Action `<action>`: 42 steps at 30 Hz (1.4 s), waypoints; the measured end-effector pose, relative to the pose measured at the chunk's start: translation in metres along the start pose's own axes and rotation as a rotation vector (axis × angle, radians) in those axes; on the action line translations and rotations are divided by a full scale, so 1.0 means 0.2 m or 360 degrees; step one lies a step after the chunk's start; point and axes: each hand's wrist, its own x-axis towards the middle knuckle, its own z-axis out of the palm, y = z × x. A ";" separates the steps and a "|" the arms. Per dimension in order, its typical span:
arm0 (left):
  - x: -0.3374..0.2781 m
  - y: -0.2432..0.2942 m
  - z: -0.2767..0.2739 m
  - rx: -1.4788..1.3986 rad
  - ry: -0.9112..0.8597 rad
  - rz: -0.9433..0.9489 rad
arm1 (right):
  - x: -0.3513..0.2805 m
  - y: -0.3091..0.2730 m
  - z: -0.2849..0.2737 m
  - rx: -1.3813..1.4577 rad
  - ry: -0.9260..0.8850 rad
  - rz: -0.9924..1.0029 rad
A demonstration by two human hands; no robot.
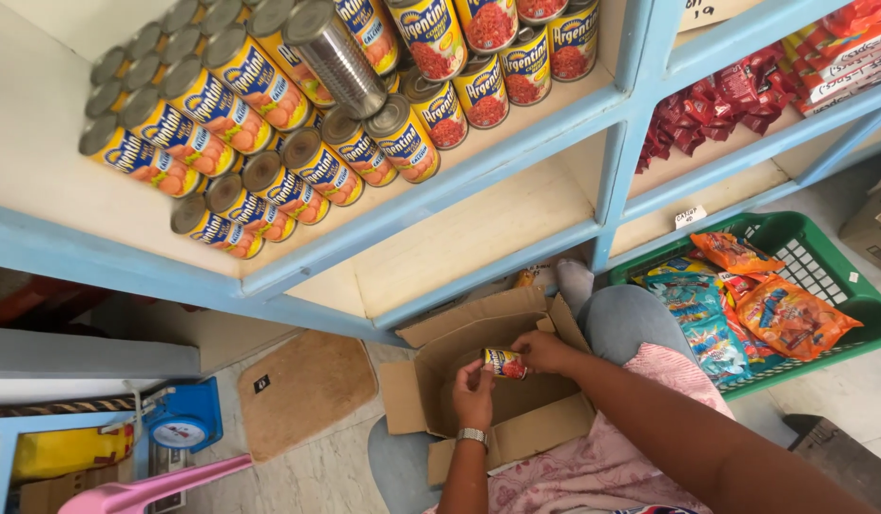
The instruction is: Restocking and organizing canned goods from a cardboard box onto store shelves.
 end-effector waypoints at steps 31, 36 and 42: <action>0.36 -0.12 0.29 -0.0738 -0.0210 0.0676 | -0.11 -0.07 -0.10 0.0186 -0.0257 -0.0501; -0.01 0.39 0.25 -0.0757 -0.0414 0.0400 | -0.63 -0.70 -0.15 0.0190 0.0302 -0.0683; -0.28 1.05 0.32 -0.0525 -0.0393 0.0589 | -0.85 -1.05 -0.21 0.0300 0.0421 -0.0935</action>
